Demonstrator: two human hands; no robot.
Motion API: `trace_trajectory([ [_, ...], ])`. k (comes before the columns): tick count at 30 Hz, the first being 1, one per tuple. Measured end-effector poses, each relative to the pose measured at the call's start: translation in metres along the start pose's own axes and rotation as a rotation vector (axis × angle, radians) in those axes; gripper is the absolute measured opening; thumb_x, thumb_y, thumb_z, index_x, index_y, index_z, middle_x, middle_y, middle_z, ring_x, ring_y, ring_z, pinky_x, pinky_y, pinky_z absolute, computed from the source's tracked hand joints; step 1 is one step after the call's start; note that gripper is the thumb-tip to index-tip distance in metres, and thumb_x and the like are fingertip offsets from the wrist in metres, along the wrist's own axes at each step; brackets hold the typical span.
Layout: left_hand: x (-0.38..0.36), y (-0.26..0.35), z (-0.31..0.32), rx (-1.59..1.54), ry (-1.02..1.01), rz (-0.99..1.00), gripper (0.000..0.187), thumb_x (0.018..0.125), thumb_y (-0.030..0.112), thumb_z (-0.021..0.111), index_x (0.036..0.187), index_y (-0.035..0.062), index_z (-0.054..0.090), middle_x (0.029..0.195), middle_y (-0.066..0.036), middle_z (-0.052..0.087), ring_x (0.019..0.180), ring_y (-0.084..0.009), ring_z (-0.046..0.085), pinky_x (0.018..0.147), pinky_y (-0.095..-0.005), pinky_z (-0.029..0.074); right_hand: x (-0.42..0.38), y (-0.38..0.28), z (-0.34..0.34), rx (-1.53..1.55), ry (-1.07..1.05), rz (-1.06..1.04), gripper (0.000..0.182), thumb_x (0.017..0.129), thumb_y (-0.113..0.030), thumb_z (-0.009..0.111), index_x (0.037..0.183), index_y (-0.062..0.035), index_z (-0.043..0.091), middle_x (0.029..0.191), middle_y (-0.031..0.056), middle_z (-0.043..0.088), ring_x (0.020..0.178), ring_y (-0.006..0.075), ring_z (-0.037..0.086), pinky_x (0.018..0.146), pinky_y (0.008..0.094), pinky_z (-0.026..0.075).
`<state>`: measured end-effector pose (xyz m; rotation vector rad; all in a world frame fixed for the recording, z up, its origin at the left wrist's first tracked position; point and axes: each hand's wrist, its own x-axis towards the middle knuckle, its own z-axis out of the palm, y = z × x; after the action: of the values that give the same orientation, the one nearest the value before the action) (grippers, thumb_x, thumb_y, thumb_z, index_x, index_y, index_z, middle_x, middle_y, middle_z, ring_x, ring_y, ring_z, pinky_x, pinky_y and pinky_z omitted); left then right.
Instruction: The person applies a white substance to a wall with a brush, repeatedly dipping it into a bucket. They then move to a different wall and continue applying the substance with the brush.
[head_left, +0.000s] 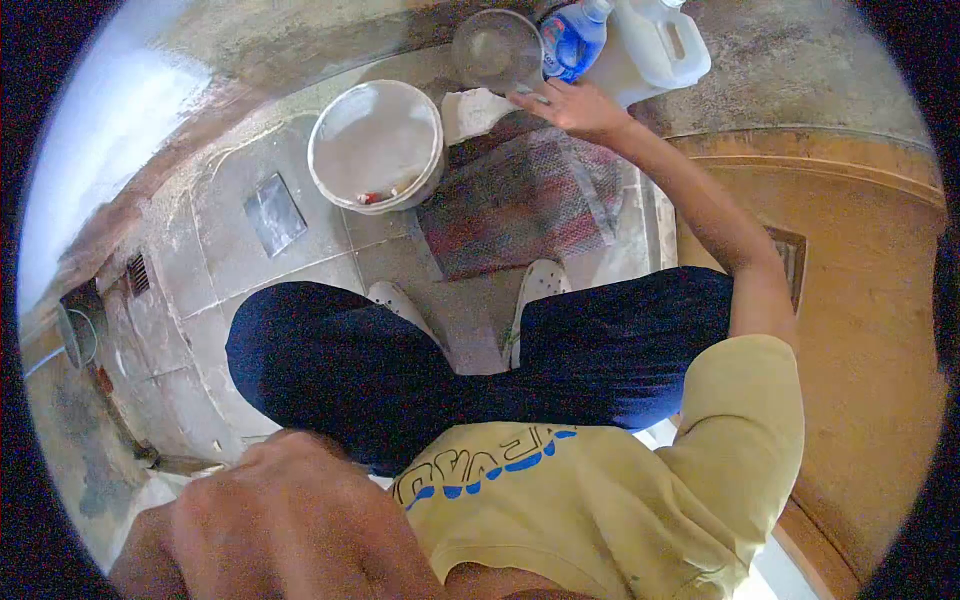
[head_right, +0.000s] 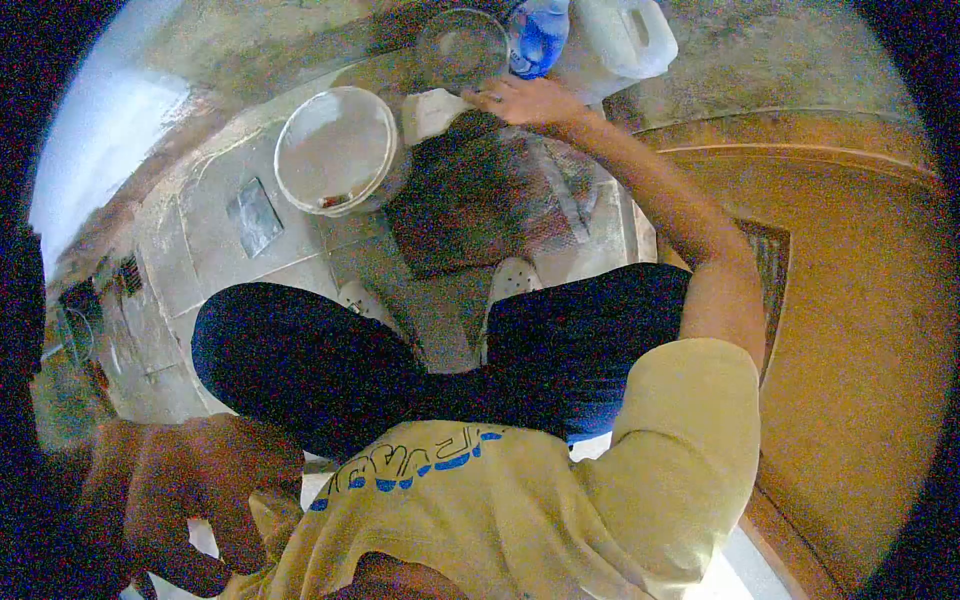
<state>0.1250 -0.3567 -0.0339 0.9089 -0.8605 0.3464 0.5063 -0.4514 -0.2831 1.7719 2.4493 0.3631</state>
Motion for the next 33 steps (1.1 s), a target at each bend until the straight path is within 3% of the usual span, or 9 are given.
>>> trace_trajectory([
  [6,0.002,0.004,-0.003,-0.002,-0.008,0.011,0.025,0.089,0.016,0.061,0.105,0.0045,0.047,0.093,-0.018,0.062,0.042,-0.0163,0.045,0.034,-0.0273,0.033,0.0,0.002,0.006,-0.031,-0.035,0.012,0.062,0.084,-0.015,0.052,0.144,-0.0186,0.037,0.107,0.0087,0.057,0.09,0.0231,0.061,0.061,0.0341,0.056],
  [12,0.002,0.004,-0.001,-0.002,-0.006,0.016,0.026,0.089,0.017,0.061,0.107,0.005,0.046,0.095,-0.018,0.062,0.042,-0.0161,0.044,0.034,-0.0272,0.032,-0.001,0.0,0.006,-0.014,0.078,-0.039,0.061,0.085,-0.015,0.05,0.144,-0.0186,0.036,0.112,0.0108,0.057,0.093,0.0235,0.061,0.062,0.0355,0.056],
  [14,0.002,0.0,0.001,0.007,0.001,0.014,0.026,0.089,0.017,0.061,0.107,0.0052,0.046,0.096,-0.018,0.062,0.042,-0.016,0.044,0.033,-0.0271,0.032,0.0,-0.001,0.003,0.038,-0.015,-0.011,0.062,0.084,-0.014,0.051,0.145,-0.0185,0.036,0.112,0.0105,0.057,0.093,0.0231,0.062,0.062,0.0351,0.056],
  [17,0.0,-0.005,0.005,0.026,0.012,0.016,0.027,0.09,0.017,0.061,0.108,0.0055,0.045,0.097,-0.018,0.062,0.041,-0.0159,0.043,0.033,-0.027,0.031,0.0,-0.002,0.001,0.025,0.068,-0.032,0.065,0.082,-0.013,0.053,0.144,-0.0183,0.036,0.109,0.0088,0.057,0.091,0.0221,0.061,0.062,0.0346,0.055],
  [23,-0.002,-0.007,0.01,0.051,0.029,0.033,0.028,0.09,0.018,0.061,0.109,0.006,0.045,0.099,-0.018,0.063,0.041,-0.0156,0.042,0.033,-0.0269,0.03,-0.003,-0.004,0.001,-0.006,0.037,-0.06,0.065,0.08,-0.012,0.055,0.142,-0.0183,0.039,0.102,0.0047,0.056,0.085,0.0201,0.059,0.058,0.0325,0.053],
  [33,0.002,-0.006,0.007,0.053,0.018,0.049,0.03,0.091,0.019,0.061,0.111,0.007,0.043,0.103,-0.018,0.063,0.041,-0.0152,0.041,0.032,-0.0266,0.028,-0.002,-0.007,-0.003,-0.031,-0.013,-0.009,0.065,0.08,-0.015,0.056,0.143,-0.0213,0.039,0.103,0.0042,0.056,0.092,0.0192,0.061,0.059,0.0318,0.053],
])
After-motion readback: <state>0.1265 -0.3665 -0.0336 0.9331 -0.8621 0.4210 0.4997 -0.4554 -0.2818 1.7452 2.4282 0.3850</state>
